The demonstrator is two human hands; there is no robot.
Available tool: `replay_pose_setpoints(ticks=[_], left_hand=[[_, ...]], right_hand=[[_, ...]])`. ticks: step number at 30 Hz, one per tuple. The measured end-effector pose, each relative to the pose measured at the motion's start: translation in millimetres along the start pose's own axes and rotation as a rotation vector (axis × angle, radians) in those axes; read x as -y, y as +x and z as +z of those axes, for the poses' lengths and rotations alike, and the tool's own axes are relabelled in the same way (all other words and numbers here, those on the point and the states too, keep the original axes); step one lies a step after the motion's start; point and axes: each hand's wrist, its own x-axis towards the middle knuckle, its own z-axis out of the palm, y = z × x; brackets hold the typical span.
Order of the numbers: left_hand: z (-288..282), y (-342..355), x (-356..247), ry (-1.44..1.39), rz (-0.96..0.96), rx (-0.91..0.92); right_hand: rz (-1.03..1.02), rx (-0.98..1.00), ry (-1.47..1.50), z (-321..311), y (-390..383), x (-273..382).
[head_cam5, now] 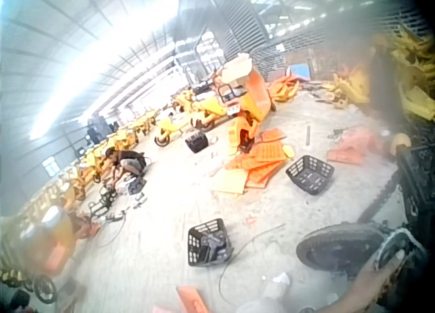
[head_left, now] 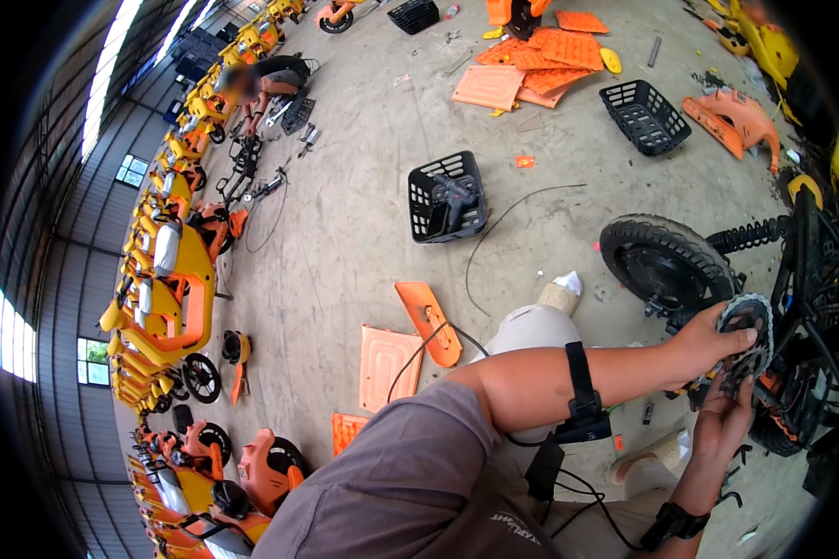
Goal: The person is sitting on the floor and assembling a drive chain onto a sprocket, handling a small pin and securing it with a pair of pliers.
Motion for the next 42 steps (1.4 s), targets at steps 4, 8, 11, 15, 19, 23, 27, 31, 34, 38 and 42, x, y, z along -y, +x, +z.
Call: replay_pose_setpoints(ticks=[4,8,11,15,19,23,27,31,34,38,42], left_hand=[[-1.0,-0.9,-1.1,-0.003,-0.01,-0.001],[-1.6,0.2,1.3,-0.006,0.006,0.007],[-1.2,-0.4,0.5,0.021,-0.004,-0.014],[-1.6,-0.2,0.5,0.019,-0.002,-0.001],[-1.0,-0.2,1.6,0.016,0.014,-0.011],[-1.6,0.3,3.0,-0.002,0.016,-0.003],[-1.3,-0.4,1.4,0.004,0.008,-0.003],[-1.3,-0.7,1.3,0.002,0.0,-0.007],[-0.6,-1.5,-0.2,0.009,-0.008,-0.015],[-0.9,-0.8,0.5,0.014,-0.005,-0.014],[-1.5,1.1,5.7,0.014,0.004,-0.009]], right_hand=[[0.001,0.014,-0.009,-1.8,1.6,-1.6],[-0.004,0.01,-0.011,-4.2,3.2,-1.6],[-0.004,0.014,-0.007,-1.8,1.3,-1.6],[0.013,-0.002,0.0,-0.5,-0.1,-0.7],[0.01,0.011,0.014,-0.7,0.4,-0.9],[0.008,0.016,0.013,-3.9,1.5,-0.9],[0.019,0.033,0.021,-4.6,1.4,-0.5],[0.002,-0.008,0.001,-1.5,-0.1,-0.7],[0.002,-0.007,-0.001,-1.5,0.0,-0.6],[0.003,-0.01,-0.009,-0.2,-0.9,-0.6],[-0.01,0.012,-0.003,2.3,-2.9,0.4]])
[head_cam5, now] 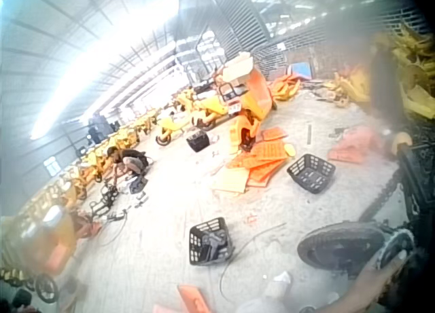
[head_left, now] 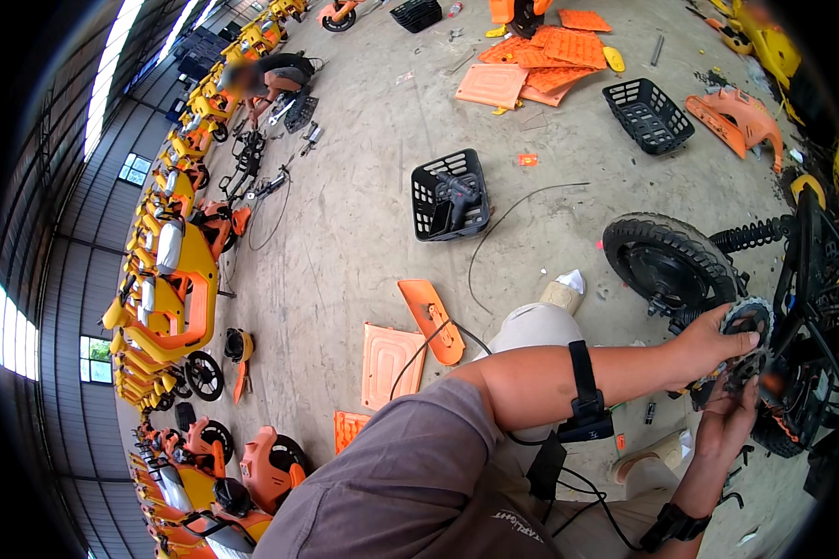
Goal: The person is sitting on the floor and assembling a drive chain onto a sprocket, handling a small pin and securing it with a pair of pliers.
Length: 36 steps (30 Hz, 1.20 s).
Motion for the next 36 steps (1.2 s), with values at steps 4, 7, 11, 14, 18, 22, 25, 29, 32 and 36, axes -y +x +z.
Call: replay_pose_setpoints(ticks=[4,7,11,14,18,22,25,29,32,36], left_hand=[[-1,-2,4,0.008,-0.011,-0.033],[0,-3,5,0.021,-0.009,-0.063],[3,-1,1,-0.05,0.057,-0.056],[3,-1,0,-0.037,0.064,-0.051],[2,-1,2,0.031,0.019,-0.044],[1,-1,3,0.011,0.002,-0.023],[2,-2,3,0.01,0.017,-0.041],[1,-1,4,0.02,0.024,-0.05],[1,0,5,0.032,0.012,-0.052],[2,-1,4,-0.007,0.021,-0.039]], right_hand=[[-0.077,0.033,-0.029,6,-2,1],[-0.101,0.041,-0.041,10,-3,0],[-0.099,0.05,-0.042,4,0,4],[-0.092,0.108,-0.026,-1,0,6],[-0.104,0.09,-0.028,1,-2,5],[-0.102,0.061,-0.037,7,-3,4],[-0.103,0.033,-0.056,11,-5,4],[-0.106,0.021,-0.062,15,-7,4],[-0.113,0.026,-0.064,12,-5,4],[-0.087,-0.003,-0.072,13,-8,7]])
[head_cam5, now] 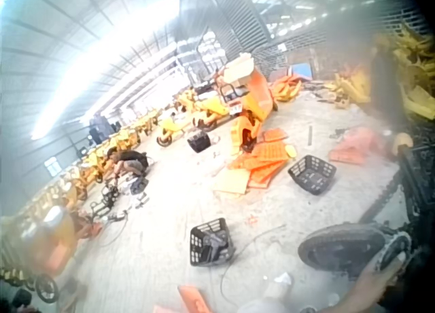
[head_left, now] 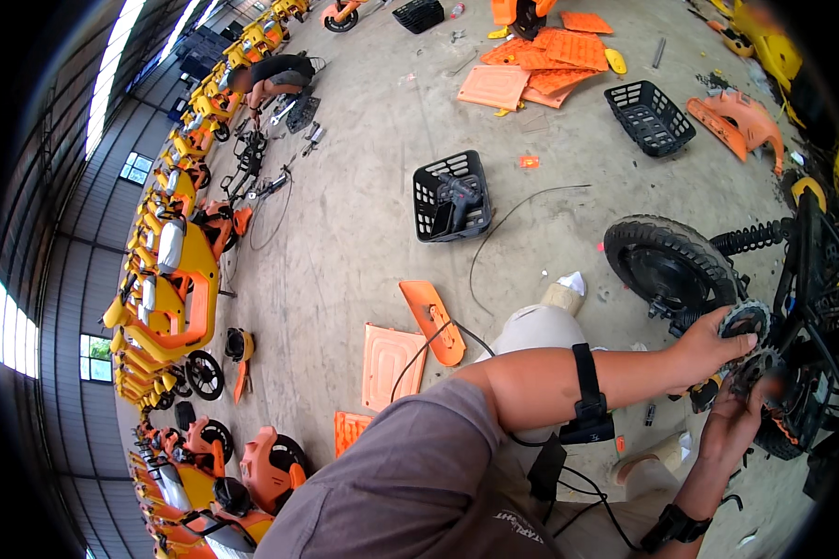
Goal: The person is sitting on the floor and assembling a drive chain onto a sprocket, handling a small pin and securing it with a pair of pliers.
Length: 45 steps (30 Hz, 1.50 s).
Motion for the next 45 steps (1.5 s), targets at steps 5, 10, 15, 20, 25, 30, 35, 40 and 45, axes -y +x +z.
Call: replay_pose_setpoints(ticks=[5,10,15,20,25,30,35,40,45], left_hand=[[-1.5,0.3,1.7,0.027,0.005,-0.01],[-0.9,0.3,-2.5,0.035,-0.005,-0.012],[-0.8,1.0,-1.2,0.015,-0.007,-0.013],[-1.5,2.5,0.6,0.03,0.013,-0.016],[0.0,0.5,-3.9,0.043,-0.006,-0.018],[-1.4,1.0,-2.1,0.033,-0.008,-0.008],[-1.2,1.2,-2.0,0.038,-0.001,-0.002],[-0.6,0.7,-2.8,0.013,-0.028,0.002],[-1.1,0.6,-1.3,0.031,-0.016,0.002]], right_hand=[[-0.016,0.027,0.011,-3.0,3.0,-2.6],[-0.01,0.022,0.031,-3.6,3.6,-2.3],[-0.015,0.007,0.044,0.1,2.6,-2.3],[-0.018,-0.017,0.036,4.5,1.5,-2.5],[-0.008,-0.006,0.028,0.1,4.0,-2.2],[-0.009,-0.003,0.025,-0.2,4.4,-2.5],[-0.005,0.0,0.021,0.6,3.6,-1.9],[-0.002,0.005,0.027,-1.4,3.9,-2.1],[0.001,0.01,0.029,0.2,2.6,-2.1]])
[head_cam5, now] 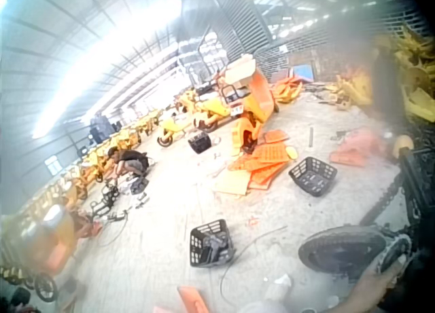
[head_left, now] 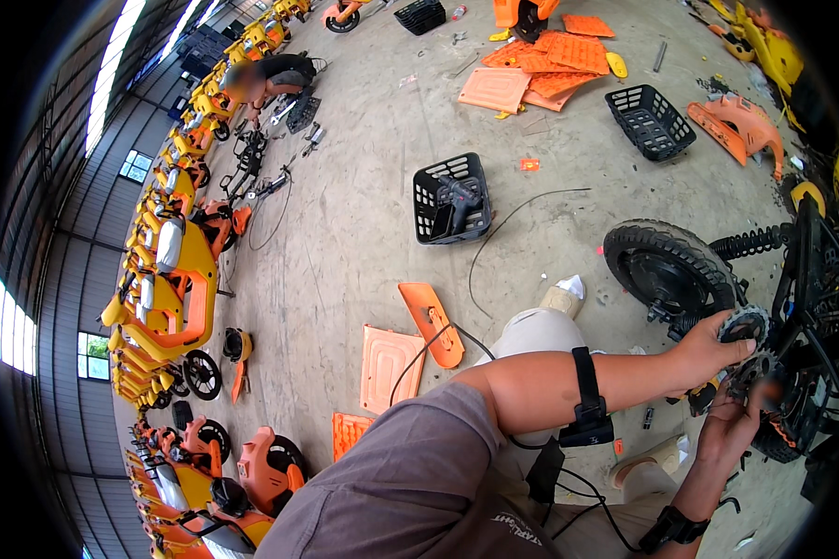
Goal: The person is sitting on the floor and assembling a drive chain onto a sprocket, handling a small pin and securing it with a pair of pliers.
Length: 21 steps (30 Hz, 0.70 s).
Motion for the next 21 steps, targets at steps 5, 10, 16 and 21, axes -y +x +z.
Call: replay_pose_setpoints(ticks=[5,10,16,21], left_hand=[[-0.4,0.5,1.7,0.009,-0.004,-0.006],[-0.6,-0.1,0.6,0.006,0.015,0.009],[0.1,-0.2,1.7,0.023,0.014,-0.007],[-1.2,0.9,6.4,0.024,0.019,-0.014]], right_hand=[[0.0,-0.007,-0.021,3.8,-2.1,0.5],[0.007,-0.019,-0.023,6.4,-4.0,1.4],[0.0,-0.038,-0.029,5.3,-4.0,1.9],[-0.002,-0.053,-0.03,5.1,-4.0,2.2]])
